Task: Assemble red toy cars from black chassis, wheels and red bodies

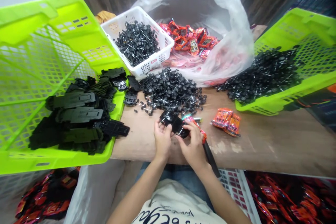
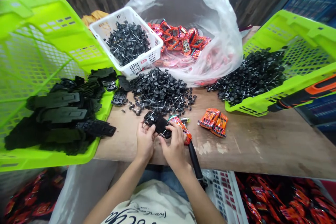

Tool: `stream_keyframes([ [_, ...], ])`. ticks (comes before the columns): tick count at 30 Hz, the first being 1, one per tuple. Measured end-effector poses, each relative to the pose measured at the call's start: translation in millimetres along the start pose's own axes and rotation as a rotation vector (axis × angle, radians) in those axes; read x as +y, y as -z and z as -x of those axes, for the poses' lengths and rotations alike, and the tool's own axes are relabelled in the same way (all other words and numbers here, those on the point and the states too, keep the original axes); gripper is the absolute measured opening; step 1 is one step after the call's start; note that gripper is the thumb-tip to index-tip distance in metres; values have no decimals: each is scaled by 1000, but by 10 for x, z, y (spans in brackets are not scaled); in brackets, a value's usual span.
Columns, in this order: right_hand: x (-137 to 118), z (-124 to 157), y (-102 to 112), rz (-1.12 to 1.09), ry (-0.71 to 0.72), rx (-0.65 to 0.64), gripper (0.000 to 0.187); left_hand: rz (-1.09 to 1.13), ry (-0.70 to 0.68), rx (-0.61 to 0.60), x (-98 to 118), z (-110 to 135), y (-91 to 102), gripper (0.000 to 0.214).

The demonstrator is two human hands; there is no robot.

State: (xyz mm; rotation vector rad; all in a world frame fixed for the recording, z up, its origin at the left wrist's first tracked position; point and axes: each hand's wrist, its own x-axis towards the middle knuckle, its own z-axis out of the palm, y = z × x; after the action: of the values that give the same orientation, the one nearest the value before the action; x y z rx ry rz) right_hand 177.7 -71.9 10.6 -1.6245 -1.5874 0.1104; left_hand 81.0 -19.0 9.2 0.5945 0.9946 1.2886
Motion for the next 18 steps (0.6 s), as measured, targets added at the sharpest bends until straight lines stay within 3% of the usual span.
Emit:
stream_keyframes([
  [3,102,-55,77,50,-60,20,40,17,17,23,28,-67,12,39],
  [6,303,-100,139,333,-174,-10,43,-13,12,46,71,-152,68,40],
  [9,438,-111,164,516,-182,-93,46,-40,17,41,102,-234,160,49],
  [11,429,-116,176,493,-205,-46,46,-58,18,21,104,-266,216,53],
  [14,278,-129,195,292,-279,85,54,-92,16,-62,83,-254,249,51],
  [18,43,-112,160,108,-252,-27,61,-73,68,-257,39,-139,182,50],
])
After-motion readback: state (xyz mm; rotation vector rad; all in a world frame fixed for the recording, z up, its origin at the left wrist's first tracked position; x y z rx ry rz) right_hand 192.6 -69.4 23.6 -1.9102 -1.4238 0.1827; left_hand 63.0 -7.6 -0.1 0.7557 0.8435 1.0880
